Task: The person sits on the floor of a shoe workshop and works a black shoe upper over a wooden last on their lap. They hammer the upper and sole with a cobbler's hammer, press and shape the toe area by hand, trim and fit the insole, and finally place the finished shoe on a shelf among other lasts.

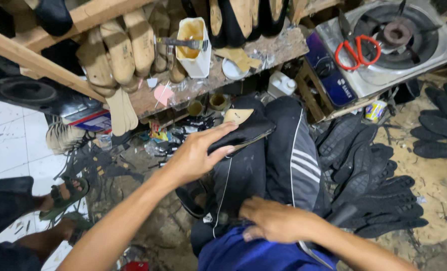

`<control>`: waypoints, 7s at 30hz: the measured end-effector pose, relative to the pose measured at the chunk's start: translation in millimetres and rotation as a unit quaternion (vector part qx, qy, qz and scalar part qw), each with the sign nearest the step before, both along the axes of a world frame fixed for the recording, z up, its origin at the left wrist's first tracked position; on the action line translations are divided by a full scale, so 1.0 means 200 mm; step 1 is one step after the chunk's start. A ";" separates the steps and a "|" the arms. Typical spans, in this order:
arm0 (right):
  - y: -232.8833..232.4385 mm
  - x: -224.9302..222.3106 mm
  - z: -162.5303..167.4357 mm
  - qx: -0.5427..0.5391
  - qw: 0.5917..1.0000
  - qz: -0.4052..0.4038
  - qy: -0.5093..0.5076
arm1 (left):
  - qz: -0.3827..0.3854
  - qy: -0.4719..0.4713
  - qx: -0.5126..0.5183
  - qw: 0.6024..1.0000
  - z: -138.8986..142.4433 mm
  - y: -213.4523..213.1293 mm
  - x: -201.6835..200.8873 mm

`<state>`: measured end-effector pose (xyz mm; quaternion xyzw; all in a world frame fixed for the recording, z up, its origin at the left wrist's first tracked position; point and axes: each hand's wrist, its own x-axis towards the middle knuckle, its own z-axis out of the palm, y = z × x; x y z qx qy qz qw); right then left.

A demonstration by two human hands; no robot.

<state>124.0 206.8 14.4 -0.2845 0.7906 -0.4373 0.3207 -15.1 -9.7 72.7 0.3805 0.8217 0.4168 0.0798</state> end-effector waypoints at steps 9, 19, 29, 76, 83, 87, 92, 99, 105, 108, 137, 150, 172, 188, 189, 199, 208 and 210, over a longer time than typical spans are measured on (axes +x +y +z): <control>0.57 0.22 0.02 0.328 0.933 -0.146 0.018 | -0.208 -0.052 -0.050 0.976 0.01 0.16 -0.43; 0.73 0.33 0.09 0.340 0.929 -0.145 -0.019 | -0.051 -0.613 0.365 0.699 -0.77 0.66 -0.36; 0.40 0.19 0.10 -0.447 0.633 -0.540 0.329 | -0.017 -0.596 0.379 0.708 -0.85 0.69 -0.36; 0.21 -0.18 0.10 -0.124 0.795 -0.559 0.200 | -0.020 -0.509 0.424 0.749 -0.99 0.67 -0.29; 0.29 -0.06 -0.03 0.007 0.798 -0.574 0.182 | -0.010 -0.530 0.417 0.738 -0.91 0.66 -0.28; 0.27 0.01 -0.19 -0.095 0.785 -0.574 0.214 | -0.002 -0.484 0.400 0.778 -0.90 0.65 -0.28; 0.30 0.05 -0.23 0.015 0.802 -0.545 0.243 | -0.038 -0.493 0.427 0.757 -0.91 0.65 -0.27; 0.30 -0.07 -0.08 0.104 0.859 -0.464 0.187 | 0.054 -0.306 0.359 0.880 -1.05 0.70 -0.32; 0.22 -0.19 0.06 -0.007 0.841 -0.506 0.191 | 0.023 -0.485 0.402 0.776 -1.17 0.70 -0.34; 0.20 -0.20 0.10 0.125 0.858 -0.475 0.148 | 0.151 -0.389 0.326 0.848 -1.19 0.71 -0.33; 0.30 -0.23 0.17 0.078 0.838 -0.534 0.080 | 0.057 -0.297 0.317 0.899 -0.89 0.59 -0.09; 0.39 -0.15 0.45 -0.252 0.813 -0.518 0.088 | 0.053 -0.046 0.292 0.954 0.00 0.29 -0.05; 0.26 -0.27 0.53 0.017 0.836 -0.374 0.401 | 0.088 -0.002 0.239 0.967 -0.03 0.31 -0.15; 0.17 -0.39 0.34 -0.353 0.785 -0.497 0.108 | 0.088 -0.077 0.326 0.938 -0.06 0.28 -0.20; 0.17 -0.39 0.32 -0.324 0.797 -0.502 0.092 | 0.102 -0.069 0.315 0.941 -0.06 0.28 -0.20; 0.07 -0.44 0.17 -0.388 0.753 -0.530 0.043 | 0.110 -0.063 0.329 0.936 -0.10 0.27 -0.25; 0.39 -0.01 -0.22 -0.002 0.892 -0.448 0.063 | 0.211 -0.041 0.362 0.907 -0.36 0.26 -0.34; 0.55 0.15 -0.31 0.001 0.931 -0.354 0.091 | 0.230 -0.064 0.379 0.894 -0.43 0.24 -0.35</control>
